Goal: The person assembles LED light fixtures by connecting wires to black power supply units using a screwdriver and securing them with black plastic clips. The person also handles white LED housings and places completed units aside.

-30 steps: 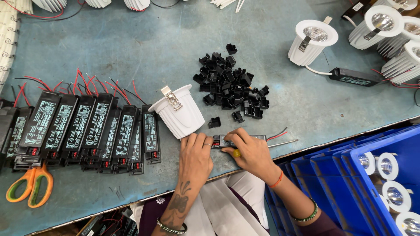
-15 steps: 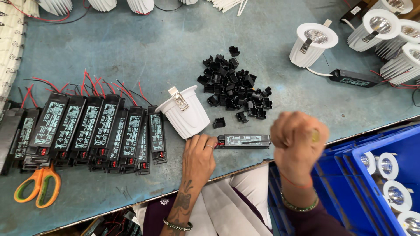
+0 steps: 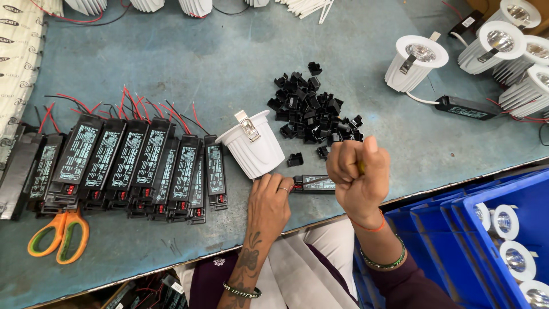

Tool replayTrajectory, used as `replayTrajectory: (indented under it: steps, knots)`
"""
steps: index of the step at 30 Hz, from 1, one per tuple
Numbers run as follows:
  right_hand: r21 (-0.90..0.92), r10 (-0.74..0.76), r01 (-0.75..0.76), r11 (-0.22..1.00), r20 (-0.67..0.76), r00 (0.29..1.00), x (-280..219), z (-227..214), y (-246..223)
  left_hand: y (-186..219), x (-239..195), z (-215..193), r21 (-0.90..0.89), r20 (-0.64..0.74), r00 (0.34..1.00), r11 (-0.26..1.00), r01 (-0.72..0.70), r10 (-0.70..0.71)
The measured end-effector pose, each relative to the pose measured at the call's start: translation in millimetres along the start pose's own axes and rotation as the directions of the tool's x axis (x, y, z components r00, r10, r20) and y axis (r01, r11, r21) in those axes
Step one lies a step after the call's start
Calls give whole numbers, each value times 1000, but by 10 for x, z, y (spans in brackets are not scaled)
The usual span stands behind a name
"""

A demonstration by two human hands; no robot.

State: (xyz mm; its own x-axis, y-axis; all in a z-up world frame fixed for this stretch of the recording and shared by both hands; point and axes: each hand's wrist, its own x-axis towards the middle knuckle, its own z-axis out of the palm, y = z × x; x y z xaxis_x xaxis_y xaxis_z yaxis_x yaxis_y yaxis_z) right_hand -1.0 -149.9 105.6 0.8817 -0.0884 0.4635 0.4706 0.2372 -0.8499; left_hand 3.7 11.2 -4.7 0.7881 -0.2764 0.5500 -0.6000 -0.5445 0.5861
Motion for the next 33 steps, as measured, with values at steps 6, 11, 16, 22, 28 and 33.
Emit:
replayTrajectory:
  steps: [6, 11, 16, 22, 28, 33]
  knots:
    - [26, 52, -55, 998, 86, 995, 32, 25, -2, -8, -13, 13, 0, 10, 1000, 1000, 10, -10]
    - [23, 83, -89, 996, 182, 980, 109, 65, 46, -15, -12, 43, 33, 30, 1000, 999, 0, -1]
    - [34, 120, -130, 991, 218, 969, 177, 58, 59, -14, 14, 91, 75, 65, 998, 997, -22, 18]
    - [45, 95, -110, 993, 249, 964, 210, 50, 116, -36, 49, 137, 55, 126, 992, 998, 6, -13]
    - [-2, 83, -86, 996, 296, 952, 206, 79, 145, 5, 31, 68, -92, 6, 997, 993, 78, -78]
    - [55, -103, 93, 994, 205, 973, 177, -165, -163, 34, 44, -3, -116, 12, 993, 986, 118, -117]
